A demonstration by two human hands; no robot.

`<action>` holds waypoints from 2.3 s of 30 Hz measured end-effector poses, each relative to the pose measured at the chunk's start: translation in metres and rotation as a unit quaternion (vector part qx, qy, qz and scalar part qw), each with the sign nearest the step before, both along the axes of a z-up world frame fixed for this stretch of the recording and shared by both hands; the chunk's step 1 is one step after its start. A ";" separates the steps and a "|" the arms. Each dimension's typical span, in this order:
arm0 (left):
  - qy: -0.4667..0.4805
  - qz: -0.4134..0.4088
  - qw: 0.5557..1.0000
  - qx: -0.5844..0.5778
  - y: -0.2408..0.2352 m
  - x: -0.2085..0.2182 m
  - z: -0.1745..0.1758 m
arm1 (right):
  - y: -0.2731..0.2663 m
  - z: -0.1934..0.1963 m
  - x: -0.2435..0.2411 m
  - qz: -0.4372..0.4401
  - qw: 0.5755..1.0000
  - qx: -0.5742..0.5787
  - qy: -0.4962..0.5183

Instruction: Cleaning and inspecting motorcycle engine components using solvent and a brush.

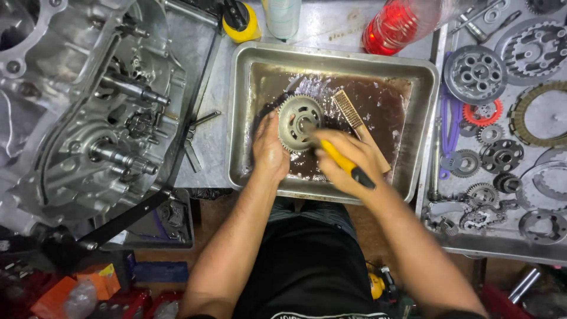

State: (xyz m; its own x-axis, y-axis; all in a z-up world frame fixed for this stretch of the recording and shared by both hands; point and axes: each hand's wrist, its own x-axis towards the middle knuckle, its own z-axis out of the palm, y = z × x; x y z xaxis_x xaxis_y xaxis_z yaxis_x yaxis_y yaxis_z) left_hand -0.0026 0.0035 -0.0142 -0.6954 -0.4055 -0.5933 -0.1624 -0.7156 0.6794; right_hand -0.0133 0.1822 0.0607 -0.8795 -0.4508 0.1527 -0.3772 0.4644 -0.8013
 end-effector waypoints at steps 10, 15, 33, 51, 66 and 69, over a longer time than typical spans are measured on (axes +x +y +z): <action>-0.042 -0.046 0.998 -0.008 0.000 -0.001 -0.021 | -0.050 0.001 0.000 -0.025 0.983 -0.174 -0.044; -0.053 -0.010 0.997 -0.053 0.002 0.004 -0.012 | -0.038 0.007 0.002 -0.085 0.982 -0.167 -0.003; -0.005 -0.033 0.994 -0.101 0.002 0.003 -0.020 | -0.014 -0.037 -0.029 -0.162 0.970 -0.169 -0.061; -0.005 -0.246 0.830 -0.500 0.032 0.003 0.080 | 0.024 -0.001 0.013 -0.196 0.972 -0.112 -0.070; 0.128 -0.291 0.730 -0.604 0.023 -0.003 0.061 | 0.011 -0.028 0.024 -0.206 0.951 -0.205 -0.104; 0.132 -0.326 0.690 -0.632 0.018 -0.002 0.073 | 0.026 -0.019 0.025 -0.307 0.946 -0.079 -0.066</action>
State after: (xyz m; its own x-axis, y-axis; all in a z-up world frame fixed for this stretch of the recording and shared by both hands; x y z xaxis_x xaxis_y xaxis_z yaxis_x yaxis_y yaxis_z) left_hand -0.0050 0.0210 0.0588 -0.9909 -0.0329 0.1304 0.0788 0.6436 0.7613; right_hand 0.0117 0.2082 0.0416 -0.9843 0.1706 0.0461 0.0330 0.4338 -0.9004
